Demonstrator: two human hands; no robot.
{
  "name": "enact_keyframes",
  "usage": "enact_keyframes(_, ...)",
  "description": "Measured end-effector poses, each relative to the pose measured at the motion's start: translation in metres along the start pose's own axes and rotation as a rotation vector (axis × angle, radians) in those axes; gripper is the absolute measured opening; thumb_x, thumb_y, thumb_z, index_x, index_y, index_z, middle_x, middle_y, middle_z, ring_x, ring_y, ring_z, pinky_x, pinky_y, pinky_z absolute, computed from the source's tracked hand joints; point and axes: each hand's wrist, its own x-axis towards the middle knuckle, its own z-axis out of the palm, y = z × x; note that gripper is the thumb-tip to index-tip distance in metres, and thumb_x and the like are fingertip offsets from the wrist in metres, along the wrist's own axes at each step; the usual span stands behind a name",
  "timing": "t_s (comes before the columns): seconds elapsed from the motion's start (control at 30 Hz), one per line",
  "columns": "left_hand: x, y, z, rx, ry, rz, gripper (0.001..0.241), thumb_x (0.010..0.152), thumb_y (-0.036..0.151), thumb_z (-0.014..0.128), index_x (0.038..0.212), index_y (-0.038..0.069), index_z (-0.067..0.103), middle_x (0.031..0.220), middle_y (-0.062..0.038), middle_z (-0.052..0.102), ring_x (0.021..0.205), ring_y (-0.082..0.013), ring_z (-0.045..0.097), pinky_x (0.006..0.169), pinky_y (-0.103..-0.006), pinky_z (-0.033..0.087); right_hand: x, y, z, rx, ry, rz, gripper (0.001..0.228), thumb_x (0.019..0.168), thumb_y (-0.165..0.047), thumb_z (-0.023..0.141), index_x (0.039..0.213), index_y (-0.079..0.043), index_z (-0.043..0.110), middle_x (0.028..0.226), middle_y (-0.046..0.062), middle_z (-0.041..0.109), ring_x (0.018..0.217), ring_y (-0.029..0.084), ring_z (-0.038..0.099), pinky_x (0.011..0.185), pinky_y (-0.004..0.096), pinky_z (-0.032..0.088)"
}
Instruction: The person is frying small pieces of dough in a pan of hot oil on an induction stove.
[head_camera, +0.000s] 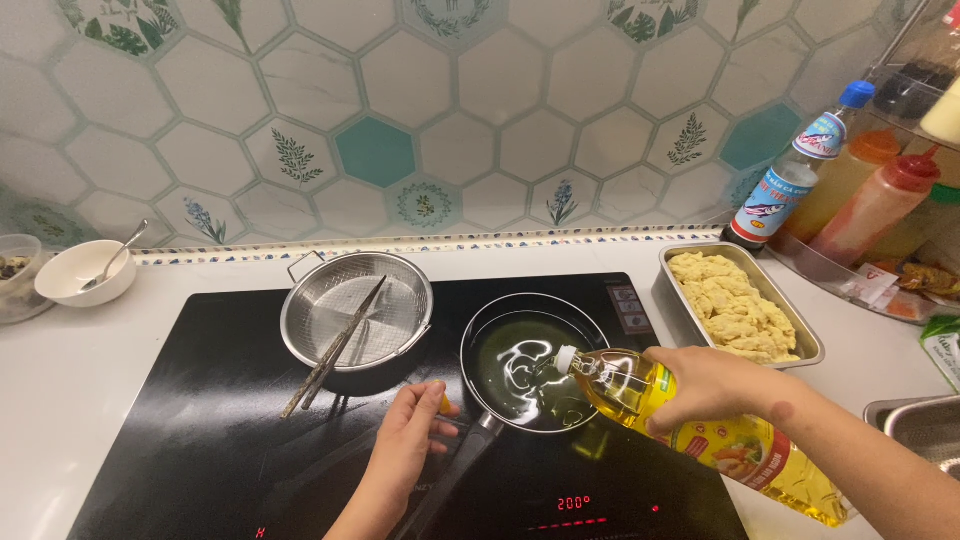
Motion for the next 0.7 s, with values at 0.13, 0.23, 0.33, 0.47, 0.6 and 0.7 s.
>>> enact_keyframes(0.13,0.006,-0.008,0.0,-0.004,-0.008,0.009,0.043,0.094,0.048,0.058,0.116,0.011,0.064,0.098,-0.004,0.072,0.081,-0.0132,0.067,0.069,-0.0297,0.052,-0.001,0.001,0.002,-0.032,0.039,-0.005,0.079,0.054,-0.048,0.082,0.123,-0.015,0.061,0.104,0.009,0.076,0.098,0.024,0.074,0.087,0.035,0.058)
enact_keyframes(0.23,0.008,-0.01,-0.001,-0.005,-0.013,0.028,0.043,0.094,0.047,0.058,0.115,0.01,0.063,0.098,-0.004,0.073,0.081,-0.0134,0.067,0.069,-0.0298,0.052,-0.004,-0.001,0.0,0.011,0.034,-0.007,0.078,0.052,-0.047,0.081,0.121,-0.017,0.062,0.102,0.009,0.077,0.097,0.024,0.075,0.087,0.035,0.058)
enact_keyframes(0.33,0.006,-0.009,-0.001,-0.005,-0.013,0.032,0.043,0.094,0.047,0.059,0.115,0.01,0.063,0.098,-0.004,0.073,0.08,-0.0133,0.067,0.068,-0.0296,0.052,-0.005,-0.001,-0.001,-0.002,0.026,0.018,0.08,0.055,-0.049,0.083,0.124,-0.016,0.063,0.104,0.01,0.078,0.098,0.024,0.075,0.088,0.035,0.058)
enact_keyframes(0.47,0.003,-0.005,0.001,-0.005,-0.015,0.015,0.043,0.094,0.048,0.059,0.116,0.011,0.063,0.098,-0.005,0.072,0.08,-0.013,0.067,0.069,-0.0297,0.053,0.001,0.006,0.002,-0.021,0.048,-0.002,0.094,0.052,-0.048,0.081,0.136,-0.015,0.055,0.11,0.011,0.075,0.103,0.024,0.074,0.091,0.034,0.057)
enact_keyframes(0.6,0.007,-0.009,0.001,-0.017,-0.015,0.009,0.044,0.093,0.047,0.059,0.117,0.01,0.063,0.097,-0.006,0.073,0.079,-0.0136,0.067,0.069,-0.0301,0.053,0.003,0.008,0.003,-0.013,0.052,-0.001,0.094,0.053,-0.049,0.081,0.137,-0.015,0.055,0.11,0.011,0.076,0.104,0.024,0.074,0.091,0.033,0.058)
enact_keyframes(0.7,0.004,-0.005,0.002,-0.017,-0.019,0.015,0.043,0.093,0.046,0.06,0.116,0.01,0.063,0.097,-0.006,0.073,0.079,-0.0136,0.067,0.069,-0.0301,0.053,-0.001,0.003,0.0,0.004,0.043,-0.003,0.093,0.052,-0.049,0.08,0.135,-0.015,0.056,0.11,0.01,0.076,0.103,0.023,0.074,0.091,0.033,0.058)
